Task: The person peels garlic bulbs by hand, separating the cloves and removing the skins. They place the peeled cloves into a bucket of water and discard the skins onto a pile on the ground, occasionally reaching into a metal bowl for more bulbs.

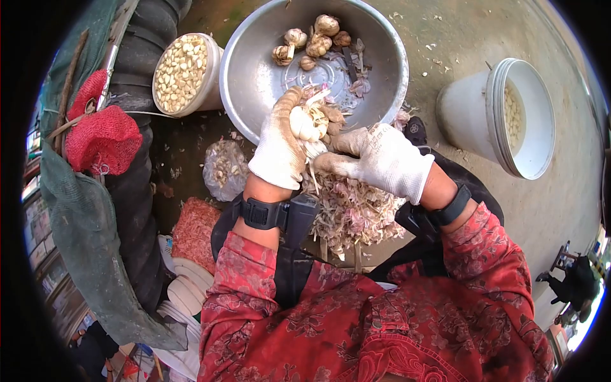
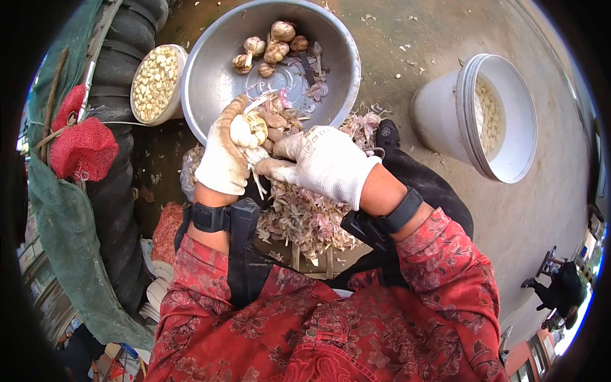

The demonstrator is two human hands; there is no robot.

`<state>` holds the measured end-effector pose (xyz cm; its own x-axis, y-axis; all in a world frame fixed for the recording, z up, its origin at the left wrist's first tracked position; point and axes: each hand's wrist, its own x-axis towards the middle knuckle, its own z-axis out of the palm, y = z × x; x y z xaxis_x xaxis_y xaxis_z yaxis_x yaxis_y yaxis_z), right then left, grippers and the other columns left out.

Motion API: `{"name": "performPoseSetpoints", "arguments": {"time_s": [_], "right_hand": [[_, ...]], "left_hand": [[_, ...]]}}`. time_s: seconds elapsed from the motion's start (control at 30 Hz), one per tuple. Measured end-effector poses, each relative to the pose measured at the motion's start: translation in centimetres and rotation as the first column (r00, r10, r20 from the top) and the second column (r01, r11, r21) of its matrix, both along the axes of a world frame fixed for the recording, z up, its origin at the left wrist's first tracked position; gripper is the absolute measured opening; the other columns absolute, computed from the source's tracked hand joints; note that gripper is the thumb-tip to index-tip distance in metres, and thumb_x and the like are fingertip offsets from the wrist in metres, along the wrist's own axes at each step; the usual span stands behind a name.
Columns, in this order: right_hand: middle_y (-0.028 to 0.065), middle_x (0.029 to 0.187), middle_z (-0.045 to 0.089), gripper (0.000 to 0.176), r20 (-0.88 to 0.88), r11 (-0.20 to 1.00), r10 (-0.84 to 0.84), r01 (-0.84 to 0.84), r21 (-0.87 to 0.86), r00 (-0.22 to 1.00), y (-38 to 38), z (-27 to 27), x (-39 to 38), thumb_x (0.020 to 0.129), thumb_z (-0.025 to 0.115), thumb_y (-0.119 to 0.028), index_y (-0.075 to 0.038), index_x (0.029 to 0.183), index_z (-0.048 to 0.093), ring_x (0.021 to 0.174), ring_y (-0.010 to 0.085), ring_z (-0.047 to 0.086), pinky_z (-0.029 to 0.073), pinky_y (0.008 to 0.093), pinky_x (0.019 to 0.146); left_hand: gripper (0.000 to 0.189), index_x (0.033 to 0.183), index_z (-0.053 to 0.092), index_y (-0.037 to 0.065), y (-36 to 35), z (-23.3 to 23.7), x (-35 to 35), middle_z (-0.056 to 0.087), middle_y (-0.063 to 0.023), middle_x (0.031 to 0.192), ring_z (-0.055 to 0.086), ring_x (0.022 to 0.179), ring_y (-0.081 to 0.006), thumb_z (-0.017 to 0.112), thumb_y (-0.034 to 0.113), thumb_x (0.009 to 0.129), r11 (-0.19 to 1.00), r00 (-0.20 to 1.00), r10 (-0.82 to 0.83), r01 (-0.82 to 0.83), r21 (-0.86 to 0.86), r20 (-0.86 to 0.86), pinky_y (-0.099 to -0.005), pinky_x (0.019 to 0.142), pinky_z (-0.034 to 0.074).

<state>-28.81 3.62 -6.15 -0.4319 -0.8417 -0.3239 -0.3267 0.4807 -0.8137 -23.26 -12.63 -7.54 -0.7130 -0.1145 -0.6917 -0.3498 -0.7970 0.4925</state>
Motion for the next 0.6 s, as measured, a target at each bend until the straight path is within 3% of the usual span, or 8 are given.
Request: {"name": "performPoseSetpoints", "arguments": {"time_s": [0.13,0.2,0.27,0.33,0.4,0.6], "right_hand": [[0.016,0.085,0.068,0.039,0.15,0.999,-0.037,0.042,-0.033,0.988,0.5,0.1,-1.1,0.087,0.063,-0.042,-0.008,0.105,0.068,0.078,0.0287,0.065,0.051,0.0351,0.073],[0.0154,0.089,0.068,0.037,0.286,0.966,-0.248,0.259,-0.001,0.926,0.6,0.9,-1.6,0.09,0.061,-0.039,-0.008,0.109,0.067,0.081,0.0254,0.066,0.05,0.0338,0.076],[0.015,0.093,0.069,0.034,0.254,0.966,-0.253,0.257,0.019,0.933,0.4,1.1,-1.9,0.093,0.057,-0.034,-0.007,0.112,0.065,0.085,0.0231,0.066,0.05,0.0328,0.078],[0.0155,0.093,0.069,0.034,0.254,0.927,-0.303,0.346,-0.145,0.919,0.2,0.3,-1.6,0.094,0.055,-0.033,-0.005,0.112,0.064,0.087,0.0227,0.066,0.05,0.0323,0.078],[0.0155,0.093,0.069,0.034,0.188,0.947,-0.277,0.301,-0.112,0.942,0.5,0.5,-1.7,0.095,0.053,-0.031,-0.004,0.111,0.064,0.087,0.0223,0.067,0.051,0.0319,0.077],[0.0145,0.092,0.069,0.035,0.246,0.95,-0.248,0.285,-0.127,0.937,0.5,0.4,-1.3,0.095,0.053,-0.032,-0.003,0.112,0.063,0.083,0.021,0.067,0.051,0.0325,0.076]], "left_hand": [[0.038,0.105,0.059,0.001,-1.1,-0.8,0.3,0.066,-0.0112,0.085,0.066,0.074,-0.0215,0.041,0.033,0.099,0.995,0.994,-0.088,0.091,0.037,-0.072,-0.0317,0.069,0.056],[0.038,0.1,0.061,0.001,-0.3,-0.7,-0.3,0.066,-0.0098,0.082,0.064,0.069,-0.0188,0.043,0.035,0.098,0.994,0.993,0.108,-0.108,0.0,0.056,-0.0297,0.064,0.055],[0.038,0.099,0.061,0.002,-0.3,-0.2,-0.1,0.065,-0.0092,0.081,0.064,0.068,-0.018,0.044,0.036,0.098,0.999,0.999,0.041,-0.041,-0.016,0.013,-0.0292,0.063,0.055],[0.038,0.098,0.061,0.002,-0.4,-0.4,0.1,0.065,-0.0086,0.081,0.063,0.067,-0.0173,0.045,0.036,0.098,0.999,0.999,-0.027,0.026,-0.035,-0.029,-0.0286,0.061,0.055],[0.036,0.099,0.06,0.002,-0.4,-1.1,0.2,0.065,-0.0082,0.081,0.063,0.066,-0.0165,0.047,0.036,0.097,0.992,0.997,-0.052,0.044,-0.122,-0.059,-0.0278,0.059,0.054],[0.029,0.101,0.059,0.005,0.4,-0.7,0.1,0.065,-0.0069,0.081,0.062,0.064,-0.0151,0.052,0.033,0.096,0.996,1.0,0.012,-0.014,-0.085,-0.024,-0.0269,0.056,0.052]]}}
